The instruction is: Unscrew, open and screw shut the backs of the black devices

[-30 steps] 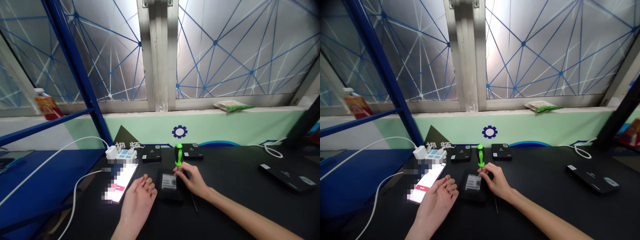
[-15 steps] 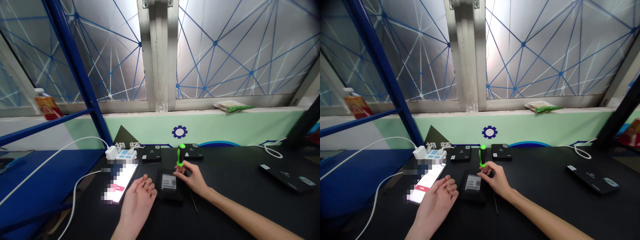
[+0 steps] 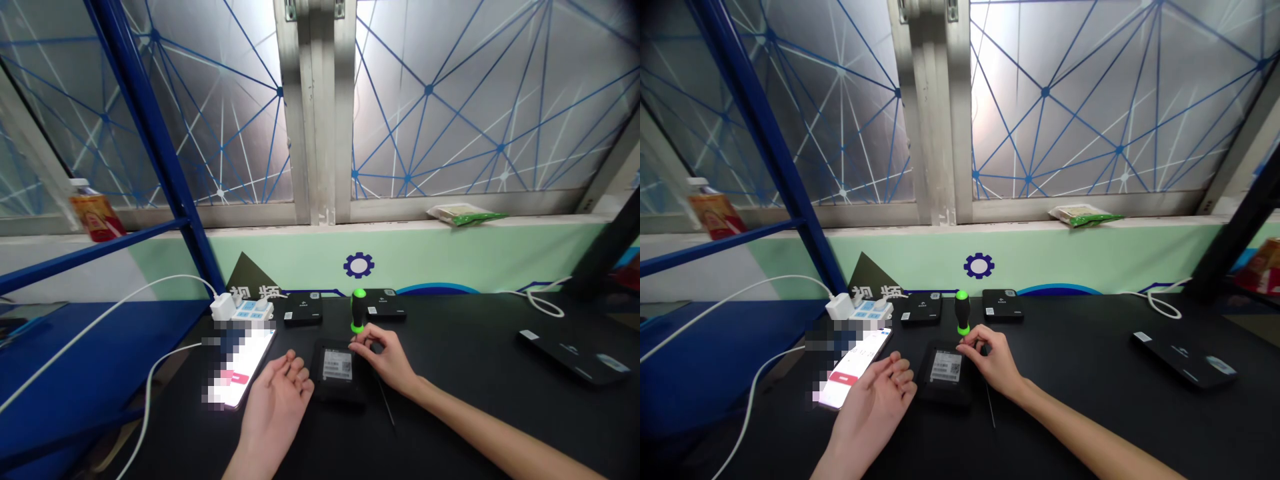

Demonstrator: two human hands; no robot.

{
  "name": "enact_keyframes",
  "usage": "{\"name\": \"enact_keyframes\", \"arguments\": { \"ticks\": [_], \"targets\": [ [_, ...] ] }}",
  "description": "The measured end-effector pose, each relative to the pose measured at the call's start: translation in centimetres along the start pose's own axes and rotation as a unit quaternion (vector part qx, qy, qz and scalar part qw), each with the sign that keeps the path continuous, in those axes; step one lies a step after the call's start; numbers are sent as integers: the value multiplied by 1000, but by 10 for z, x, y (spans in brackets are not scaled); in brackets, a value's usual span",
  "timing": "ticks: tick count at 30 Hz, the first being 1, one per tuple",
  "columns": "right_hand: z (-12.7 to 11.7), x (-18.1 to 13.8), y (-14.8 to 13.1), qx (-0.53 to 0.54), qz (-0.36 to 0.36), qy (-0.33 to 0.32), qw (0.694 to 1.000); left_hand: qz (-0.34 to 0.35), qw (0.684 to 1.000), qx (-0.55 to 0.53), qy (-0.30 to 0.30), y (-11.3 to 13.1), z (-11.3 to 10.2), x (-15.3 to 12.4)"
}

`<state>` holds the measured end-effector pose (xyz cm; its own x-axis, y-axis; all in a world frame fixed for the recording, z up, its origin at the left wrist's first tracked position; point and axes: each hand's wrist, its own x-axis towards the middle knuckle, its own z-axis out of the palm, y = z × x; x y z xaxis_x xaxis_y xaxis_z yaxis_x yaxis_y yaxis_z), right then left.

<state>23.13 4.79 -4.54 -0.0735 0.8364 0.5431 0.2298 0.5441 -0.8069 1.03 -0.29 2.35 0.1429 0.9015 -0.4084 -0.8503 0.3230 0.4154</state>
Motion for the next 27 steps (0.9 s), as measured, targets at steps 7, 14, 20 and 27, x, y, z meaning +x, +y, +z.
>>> {"name": "enact_keyframes", "arguments": {
  "ticks": [7, 14, 20, 27],
  "targets": [
    [-2, -1, -7, 0, -47, -29, 998, 1, 1000, -5, -7, 0, -5, 3],
    [0, 2, -7, -25, -51, -9, 998, 2, 1000, -7, -5, 0, -5, 2],
    [2, 0, 0, 26, -8, 18, 999, 2, 1000, -10, -9, 0, -6, 4],
    [1, -1, 1, 18, -23, 15, 999, 4, 1000, -8, 0, 0, -5, 3]
  ]
}}
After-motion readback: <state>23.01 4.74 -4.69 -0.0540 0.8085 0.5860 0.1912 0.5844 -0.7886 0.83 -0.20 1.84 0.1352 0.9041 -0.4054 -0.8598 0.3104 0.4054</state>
